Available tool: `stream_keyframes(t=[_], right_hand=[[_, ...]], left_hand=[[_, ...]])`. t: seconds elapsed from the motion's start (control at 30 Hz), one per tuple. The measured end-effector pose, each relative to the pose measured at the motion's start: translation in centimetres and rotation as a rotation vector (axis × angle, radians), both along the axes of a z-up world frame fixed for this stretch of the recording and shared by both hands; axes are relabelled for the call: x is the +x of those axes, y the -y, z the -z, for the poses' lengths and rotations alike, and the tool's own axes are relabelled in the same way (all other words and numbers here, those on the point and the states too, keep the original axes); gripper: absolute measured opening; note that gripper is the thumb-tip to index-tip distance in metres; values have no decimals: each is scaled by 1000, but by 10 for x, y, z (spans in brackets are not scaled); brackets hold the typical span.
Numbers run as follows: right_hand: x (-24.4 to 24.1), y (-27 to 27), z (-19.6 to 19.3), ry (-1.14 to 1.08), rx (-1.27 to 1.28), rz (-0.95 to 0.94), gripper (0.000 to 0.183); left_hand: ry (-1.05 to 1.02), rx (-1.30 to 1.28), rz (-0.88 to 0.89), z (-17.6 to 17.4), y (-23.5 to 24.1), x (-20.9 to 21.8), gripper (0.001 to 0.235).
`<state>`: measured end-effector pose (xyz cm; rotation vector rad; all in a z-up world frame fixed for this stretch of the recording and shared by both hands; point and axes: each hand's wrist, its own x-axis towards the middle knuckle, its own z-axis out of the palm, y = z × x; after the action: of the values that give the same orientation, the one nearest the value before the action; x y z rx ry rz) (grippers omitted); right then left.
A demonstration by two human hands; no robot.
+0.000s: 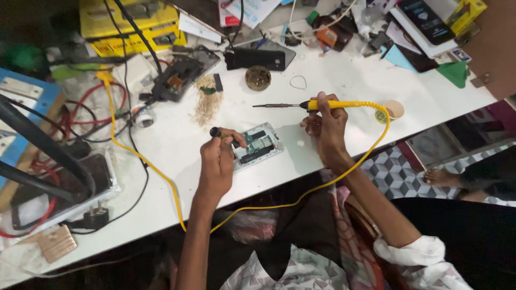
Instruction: The person uses a soldering iron and a small screwdriver to work on a circuit board placed on a cluttered workbench. The person repeatedly applies heat to specific points on the board while holding it steady with the other hand.
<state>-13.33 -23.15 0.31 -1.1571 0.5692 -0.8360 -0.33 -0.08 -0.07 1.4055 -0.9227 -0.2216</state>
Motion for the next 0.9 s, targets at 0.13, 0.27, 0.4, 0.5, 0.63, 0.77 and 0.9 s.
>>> stream_keyframes(t=[0.13, 0.27, 0.4, 0.5, 0.63, 0.77, 0.9], right_hand=[[19, 18, -13, -36, -106, 12, 31], [37, 29, -8, -44, -323, 1, 28], [46, 31, -4, -90, -354, -65, 27], [45, 29, -1, -104, -393, -91, 26], [48, 29, -4, -169, -450, -82, 24], [49, 28, -4, -208, -436, -42, 25], [47, 30, -6, -145, -332, -55, 27]], left_hand=[[-28, 15, 3, -4, 0, 0, 25], [-53, 13, -3, -3, 1, -3, 24], [-16, 36, -24, -7, 2, -1, 26], [-13, 35, -9, -4, 0, -2, 25], [1, 10, 0, -2, 0, 0, 24], [10, -3, 11, -2, 2, 0, 24], [9, 18, -4, -4, 0, 0, 26]])
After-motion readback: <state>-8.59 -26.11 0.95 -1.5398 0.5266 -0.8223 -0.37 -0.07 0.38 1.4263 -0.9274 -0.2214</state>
